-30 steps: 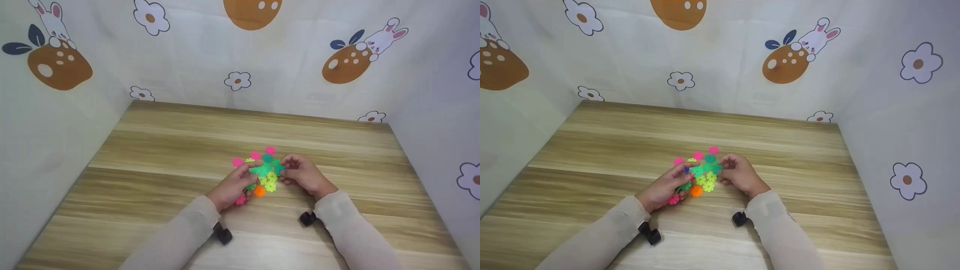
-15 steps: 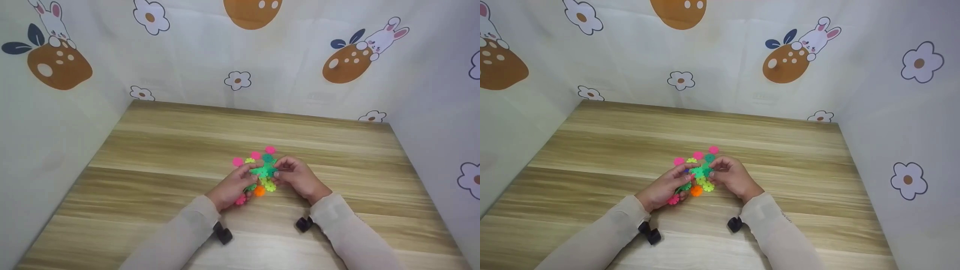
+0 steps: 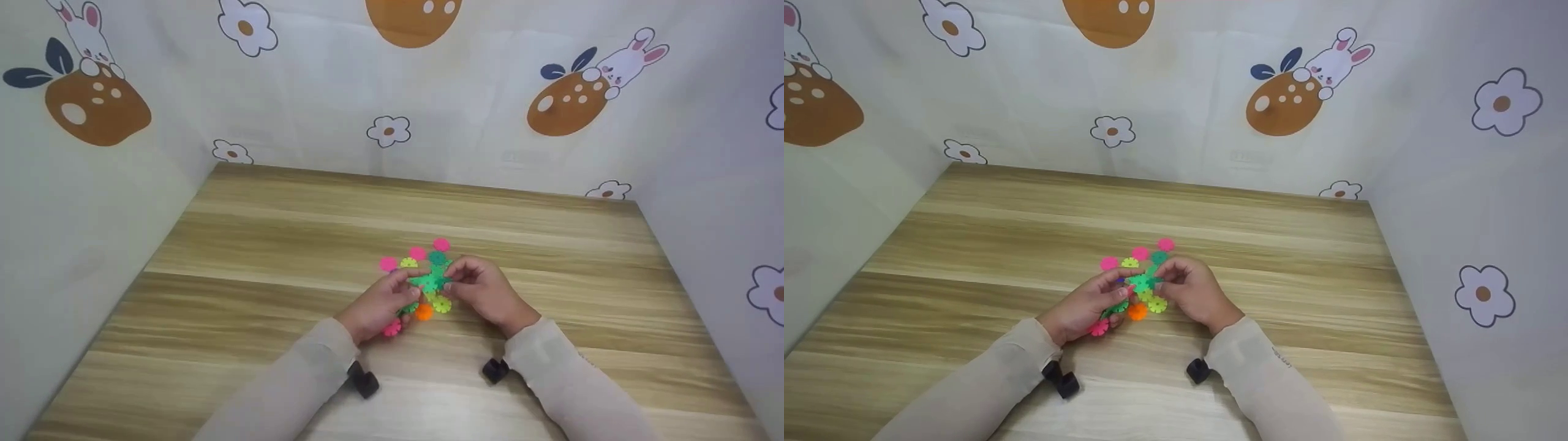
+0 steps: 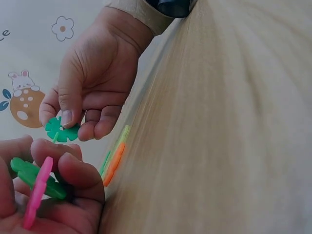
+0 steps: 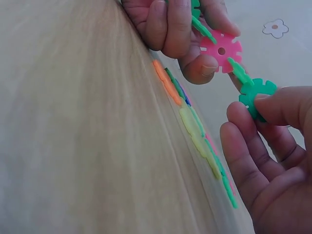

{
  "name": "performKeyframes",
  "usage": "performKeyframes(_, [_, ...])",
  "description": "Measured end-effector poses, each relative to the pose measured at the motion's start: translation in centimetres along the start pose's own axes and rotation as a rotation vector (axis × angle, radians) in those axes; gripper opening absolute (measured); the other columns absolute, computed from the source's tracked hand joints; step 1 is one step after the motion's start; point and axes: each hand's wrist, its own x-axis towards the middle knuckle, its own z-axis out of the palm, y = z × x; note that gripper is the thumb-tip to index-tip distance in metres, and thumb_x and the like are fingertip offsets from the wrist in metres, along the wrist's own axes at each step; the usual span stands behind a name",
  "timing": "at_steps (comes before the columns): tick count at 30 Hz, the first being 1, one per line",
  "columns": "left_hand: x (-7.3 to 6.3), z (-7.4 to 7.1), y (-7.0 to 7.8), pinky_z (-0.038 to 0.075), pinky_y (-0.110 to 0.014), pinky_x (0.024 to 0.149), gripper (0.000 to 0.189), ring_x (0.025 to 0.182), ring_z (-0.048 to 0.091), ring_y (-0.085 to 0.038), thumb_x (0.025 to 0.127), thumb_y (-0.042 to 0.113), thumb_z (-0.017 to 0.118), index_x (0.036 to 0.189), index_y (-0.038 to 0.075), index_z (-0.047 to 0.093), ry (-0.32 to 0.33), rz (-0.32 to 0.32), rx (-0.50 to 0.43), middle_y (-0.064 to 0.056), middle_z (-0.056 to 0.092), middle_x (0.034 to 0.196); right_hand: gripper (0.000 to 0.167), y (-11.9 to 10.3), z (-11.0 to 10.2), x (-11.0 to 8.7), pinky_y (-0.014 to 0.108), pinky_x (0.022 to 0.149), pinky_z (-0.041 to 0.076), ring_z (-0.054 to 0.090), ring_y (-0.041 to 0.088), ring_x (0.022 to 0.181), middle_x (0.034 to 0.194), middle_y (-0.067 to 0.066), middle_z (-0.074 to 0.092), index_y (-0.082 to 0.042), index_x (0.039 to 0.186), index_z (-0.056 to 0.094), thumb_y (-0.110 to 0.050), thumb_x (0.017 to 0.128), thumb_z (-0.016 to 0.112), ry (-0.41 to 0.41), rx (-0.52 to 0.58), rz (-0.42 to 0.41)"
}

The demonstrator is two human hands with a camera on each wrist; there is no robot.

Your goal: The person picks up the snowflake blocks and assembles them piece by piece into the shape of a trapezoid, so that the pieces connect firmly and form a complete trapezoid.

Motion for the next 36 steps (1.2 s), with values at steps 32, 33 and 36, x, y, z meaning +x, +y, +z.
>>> performKeyframes(32, [-0.1,0.1,0.1,0.045,-0.020,0.054,0.046,0.065,0.048,-0.014,0.111,0.021,0.053,0.156,0.026,0.048,0.013,0.000,-0.042,-0.005,0.054,0.106,0.055,-0.8,-2.4,0.4,0.028,0.060,0.043,0.048,0.016,0.066,0.084,0.004,0.057,-0.012,0.148,0.061,-0.010,0.093,0.068,0.028,-0.592,0.263])
performKeyframes(33, [-0.1,0.1,0.1,0.045,-0.020,0.054,0.046,0.065,0.048,-0.014,0.111,0.021,0.053,0.156,0.026,0.048,0.012,0.003,-0.045,-0.005,0.054,0.105,0.054,-0.9,-2.4,0.4,0.029,0.061,0.043,0.048,0.017,0.068,0.084,0.004,0.057,-0.011,0.147,0.062,-0.010,0.093,0.068,0.020,-0.603,0.260])
performKeyframes(36, [0.0,0.1,0.0,0.045,-0.020,0.054,0.046,0.064,0.048,-0.014,0.111,0.020,0.052,0.157,0.026,0.048,0.006,0.007,-0.046,-0.004,0.053,0.103,0.046,-0.9,-2.3,0.3,0.030,0.063,0.044,0.050,0.018,0.071,0.086,0.005,0.058,-0.007,0.139,0.066,-0.009,0.093,0.069,0.017,-0.619,0.247])
